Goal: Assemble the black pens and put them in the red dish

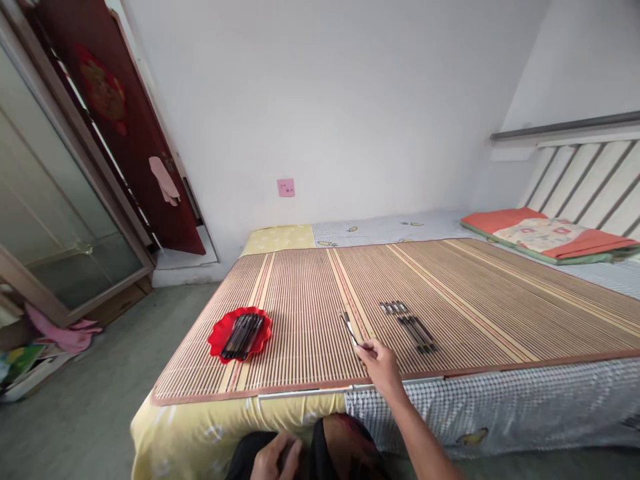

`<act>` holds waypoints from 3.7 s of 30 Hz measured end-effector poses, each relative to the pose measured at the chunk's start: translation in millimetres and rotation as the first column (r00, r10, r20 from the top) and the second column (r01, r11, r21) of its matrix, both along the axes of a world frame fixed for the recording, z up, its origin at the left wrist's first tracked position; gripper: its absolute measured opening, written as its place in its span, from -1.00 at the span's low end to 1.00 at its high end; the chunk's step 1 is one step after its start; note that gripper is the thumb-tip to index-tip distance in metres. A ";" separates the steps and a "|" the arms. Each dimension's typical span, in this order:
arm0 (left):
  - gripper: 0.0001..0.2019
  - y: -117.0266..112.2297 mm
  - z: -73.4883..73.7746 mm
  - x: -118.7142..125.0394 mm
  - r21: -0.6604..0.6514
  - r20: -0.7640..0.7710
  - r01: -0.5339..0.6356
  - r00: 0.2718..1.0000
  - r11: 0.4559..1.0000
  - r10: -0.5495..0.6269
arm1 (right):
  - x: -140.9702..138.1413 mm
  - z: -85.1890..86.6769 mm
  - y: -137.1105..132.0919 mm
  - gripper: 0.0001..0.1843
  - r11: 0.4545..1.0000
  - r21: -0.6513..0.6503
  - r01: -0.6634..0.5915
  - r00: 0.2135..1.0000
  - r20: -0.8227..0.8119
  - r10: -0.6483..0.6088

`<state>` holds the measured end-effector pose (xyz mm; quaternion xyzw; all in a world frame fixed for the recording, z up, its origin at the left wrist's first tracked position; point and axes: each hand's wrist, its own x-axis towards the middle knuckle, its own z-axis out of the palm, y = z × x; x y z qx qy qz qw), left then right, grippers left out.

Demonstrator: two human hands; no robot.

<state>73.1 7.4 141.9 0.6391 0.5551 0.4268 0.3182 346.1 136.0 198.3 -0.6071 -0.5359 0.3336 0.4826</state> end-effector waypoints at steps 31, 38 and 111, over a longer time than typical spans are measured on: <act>-0.55 -3.7 118.9 58.7 -0.172 0.676 0.070 0.734 0.983 0.066 | -61.1 101.2 -86.1 -0.52 0.934 0.159 -0.321 0.835 -0.418 0.358; -0.51 -10.7 121.9 62.7 -0.223 0.673 0.094 0.735 0.970 0.083 | -59.0 105.3 -88.7 -0.56 0.920 0.177 -0.349 0.790 -0.472 0.390; -0.46 -21.8 113.8 55.3 -0.134 0.471 0.026 0.881 0.991 0.040 | -9.5 134.2 -104.6 -0.78 0.892 0.441 0.100 0.919 -0.385 0.088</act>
